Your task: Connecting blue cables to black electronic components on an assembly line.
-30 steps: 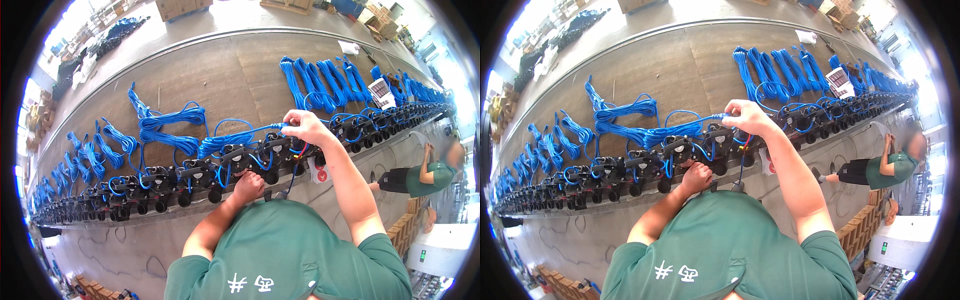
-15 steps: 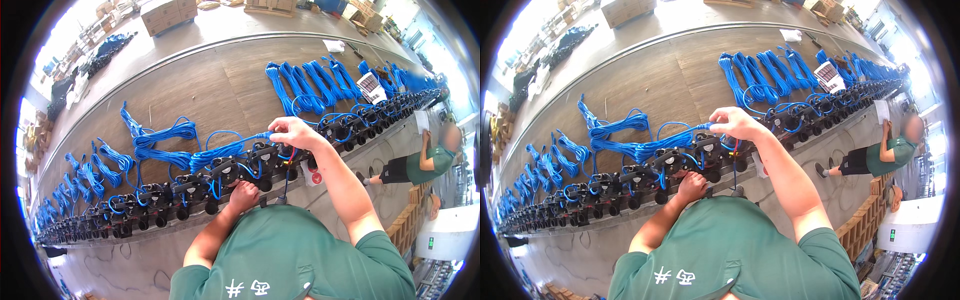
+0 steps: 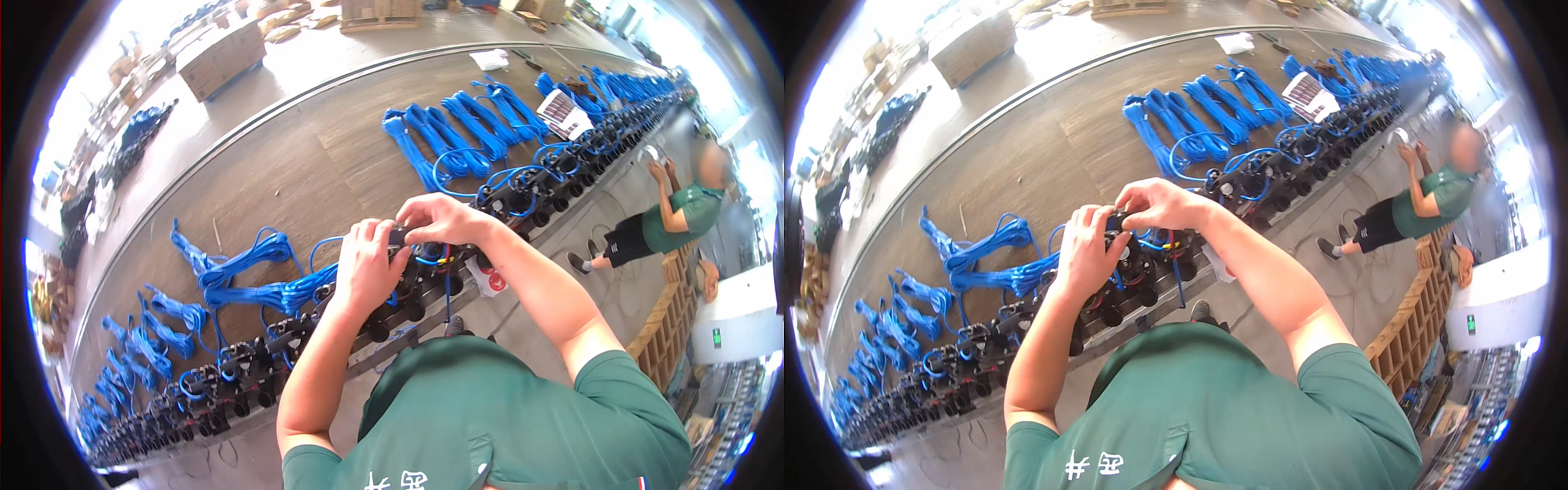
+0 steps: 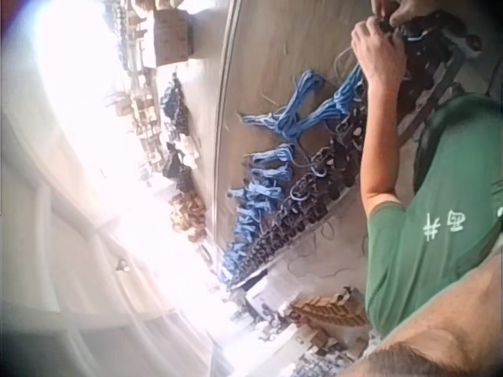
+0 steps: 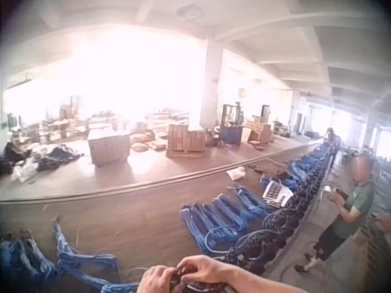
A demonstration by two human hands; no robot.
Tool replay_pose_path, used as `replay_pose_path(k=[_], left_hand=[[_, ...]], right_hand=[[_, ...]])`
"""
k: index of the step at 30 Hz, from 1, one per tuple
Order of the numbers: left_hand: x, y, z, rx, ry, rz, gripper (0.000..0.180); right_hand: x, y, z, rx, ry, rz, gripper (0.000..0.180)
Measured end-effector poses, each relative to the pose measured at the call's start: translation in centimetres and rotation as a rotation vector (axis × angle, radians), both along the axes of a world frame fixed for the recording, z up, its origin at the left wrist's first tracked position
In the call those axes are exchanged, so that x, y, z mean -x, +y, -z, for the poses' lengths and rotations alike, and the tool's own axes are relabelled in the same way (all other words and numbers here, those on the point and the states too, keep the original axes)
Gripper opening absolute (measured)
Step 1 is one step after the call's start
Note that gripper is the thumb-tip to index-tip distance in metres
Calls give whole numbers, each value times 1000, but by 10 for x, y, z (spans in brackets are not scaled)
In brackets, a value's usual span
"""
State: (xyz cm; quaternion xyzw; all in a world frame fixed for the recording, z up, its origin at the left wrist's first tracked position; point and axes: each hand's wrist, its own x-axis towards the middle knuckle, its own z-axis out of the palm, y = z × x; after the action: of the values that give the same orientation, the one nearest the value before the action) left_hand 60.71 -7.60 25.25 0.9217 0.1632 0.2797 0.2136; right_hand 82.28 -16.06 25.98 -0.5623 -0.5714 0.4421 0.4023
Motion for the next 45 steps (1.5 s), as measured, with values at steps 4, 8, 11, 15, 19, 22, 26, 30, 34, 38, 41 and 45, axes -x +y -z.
replay_pose_path(k=[4, 8, 11, 15, 19, 22, 26, 30, 34, 38, 41, 45], left_hand=[[-9, 0, 10, 232, 64, 36, 46], [-14, 1, 17, 300, 62, -46, 44], [-14, 1, 1, 303, -31, -100, 39], [-25, 1, -11, 430, -144, -150, 37], [-55, -18, -14, 316, -135, -138, 41], [-84, -15, -1, 6, -287, 25, 39], [-84, -9, -2, 355, -41, -146, 36], [-92, -13, -6, 300, 122, -135, 34], [-98, -16, -4, 237, 146, -159, 36], [-97, -9, 6, 244, 87, -248, 37], [-104, -13, 1, 233, 116, -268, 39], [-96, -7, -14, 211, 217, -294, 37]], right_hand=[[1, 3, 10, -27, 66, -5, 26], [0, 2, 12, -52, 31, 10, 23], [1, -8, -6, -61, 25, 34, 25], [-9, -26, -44, 80, -3, 112, 29], [-56, -49, -48, 210, 207, 105, 31], [-80, -79, -59, 289, 244, 125, 29], [-133, -140, -47, 386, 229, 96, 28], [-238, -203, -63, 506, -66, 222, 26], [-404, -247, -85, 228, -331, 758, 27], [-502, -242, -152, -283, -118, 1448, 37], [-520, -226, -157, -261, 253, 1334, 28], [-460, -175, -88, -125, 265, 940, 21]])
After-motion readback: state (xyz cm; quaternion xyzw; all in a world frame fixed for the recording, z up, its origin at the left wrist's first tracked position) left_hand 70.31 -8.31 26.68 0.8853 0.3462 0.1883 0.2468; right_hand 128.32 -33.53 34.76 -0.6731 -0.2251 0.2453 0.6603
